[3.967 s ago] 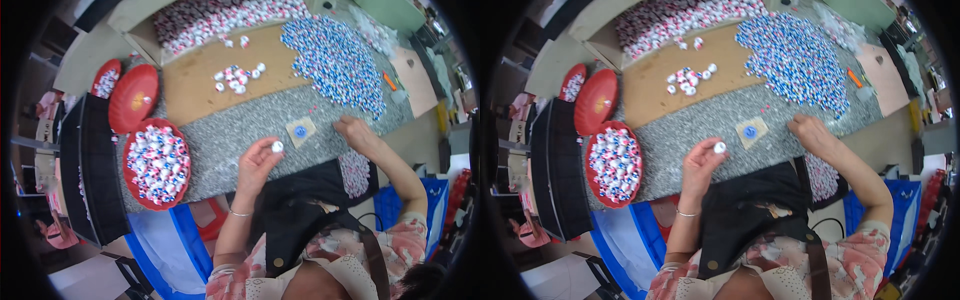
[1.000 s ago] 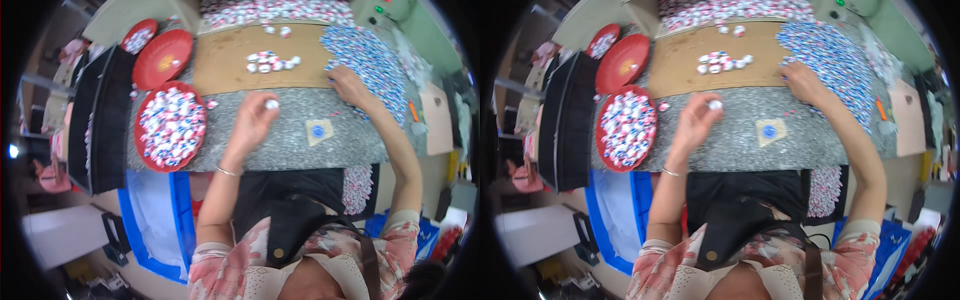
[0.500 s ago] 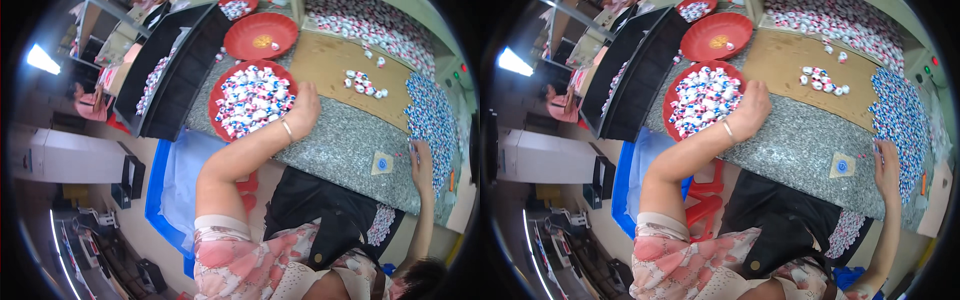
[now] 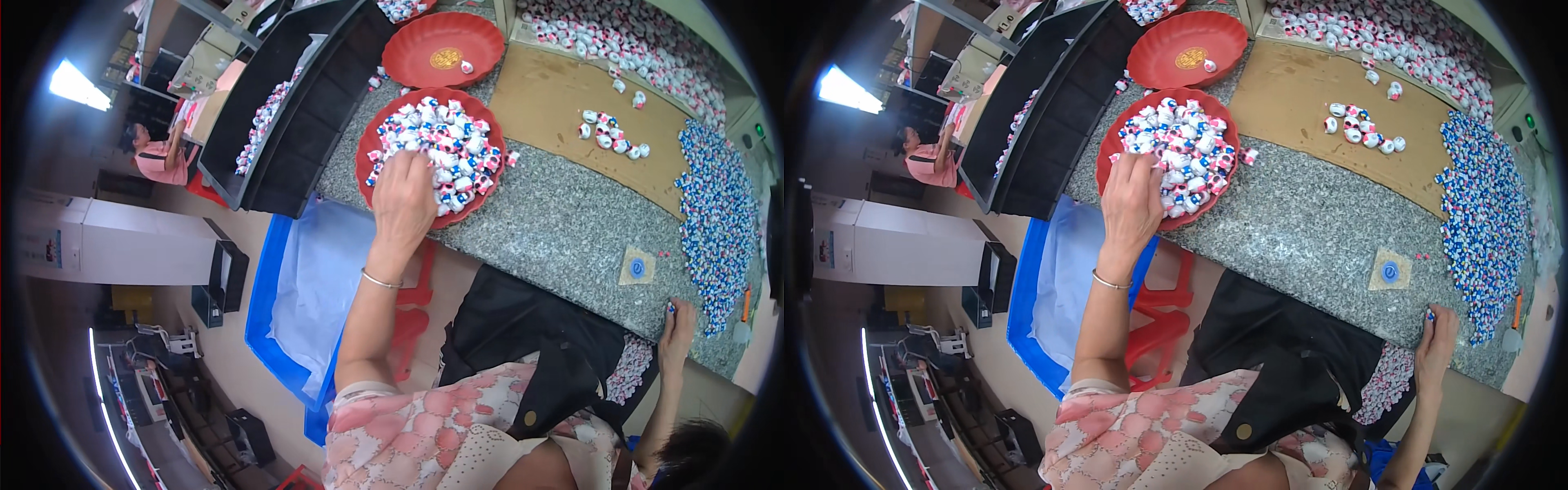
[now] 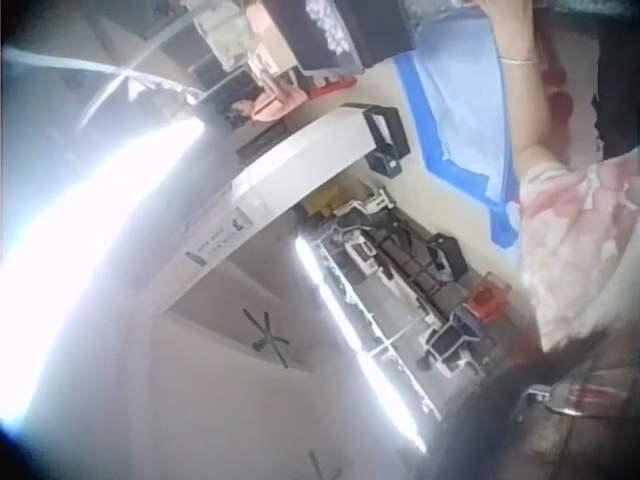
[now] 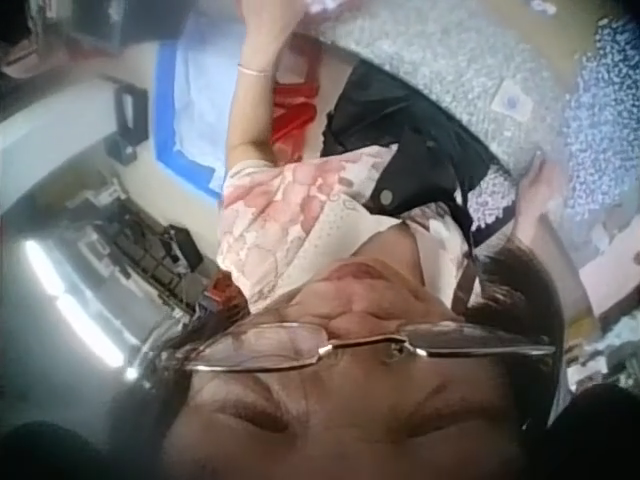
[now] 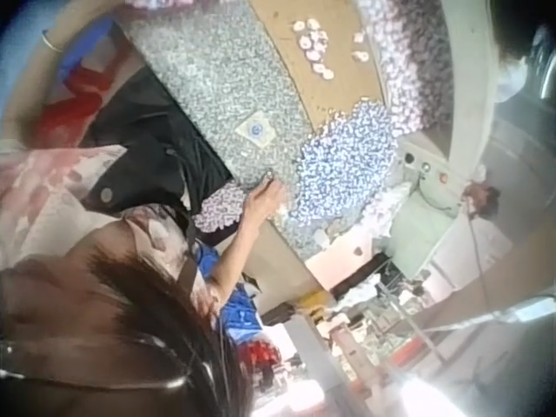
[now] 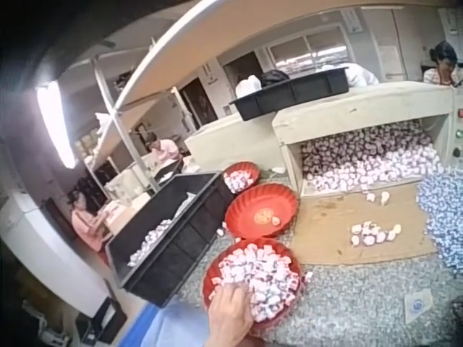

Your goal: Assembling small plastic components by pressing a white cap into a base at a factory workstation.

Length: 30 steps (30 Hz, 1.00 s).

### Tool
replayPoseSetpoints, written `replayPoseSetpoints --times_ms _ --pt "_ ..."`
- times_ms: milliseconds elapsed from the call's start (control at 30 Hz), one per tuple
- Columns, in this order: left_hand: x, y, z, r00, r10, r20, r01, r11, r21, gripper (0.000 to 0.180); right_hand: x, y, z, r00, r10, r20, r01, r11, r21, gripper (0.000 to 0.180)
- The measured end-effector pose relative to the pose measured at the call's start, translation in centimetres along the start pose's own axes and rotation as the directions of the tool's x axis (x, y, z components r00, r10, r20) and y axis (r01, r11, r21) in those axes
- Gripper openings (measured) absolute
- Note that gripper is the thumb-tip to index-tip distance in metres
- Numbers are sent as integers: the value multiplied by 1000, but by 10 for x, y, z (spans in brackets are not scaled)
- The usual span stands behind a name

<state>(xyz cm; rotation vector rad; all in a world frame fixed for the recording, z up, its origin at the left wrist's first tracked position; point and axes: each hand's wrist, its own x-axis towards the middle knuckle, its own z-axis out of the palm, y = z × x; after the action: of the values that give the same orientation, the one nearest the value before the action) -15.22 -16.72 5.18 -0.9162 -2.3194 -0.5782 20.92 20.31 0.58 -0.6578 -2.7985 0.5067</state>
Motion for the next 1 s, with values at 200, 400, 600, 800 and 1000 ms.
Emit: replayPoseSetpoints --times_ms 200,400,600,800,1000 --pt "-22 -34 8 986 -158 53 164 978 -128 6 9 -7 5 999 -31 -33 31 999 -12 22" --pt "-2 -63 13 986 -129 109 133 991 -28 12 9 -12 -4 996 -81 -34 80 997 -15 23" --pt "28 33 -2 923 7 384 263 718 -645 24 3 -12 -21 999 -39 24 38 998 44 26" --pt "58 74 55 836 336 433 -420 901 111 13 11 -7 -9 996 -14 92 7 997 76 29" --pt "69 61 83 619 407 671 -740 589 325 11 14 -4 -6 992 -126 7 124 987 104 25"
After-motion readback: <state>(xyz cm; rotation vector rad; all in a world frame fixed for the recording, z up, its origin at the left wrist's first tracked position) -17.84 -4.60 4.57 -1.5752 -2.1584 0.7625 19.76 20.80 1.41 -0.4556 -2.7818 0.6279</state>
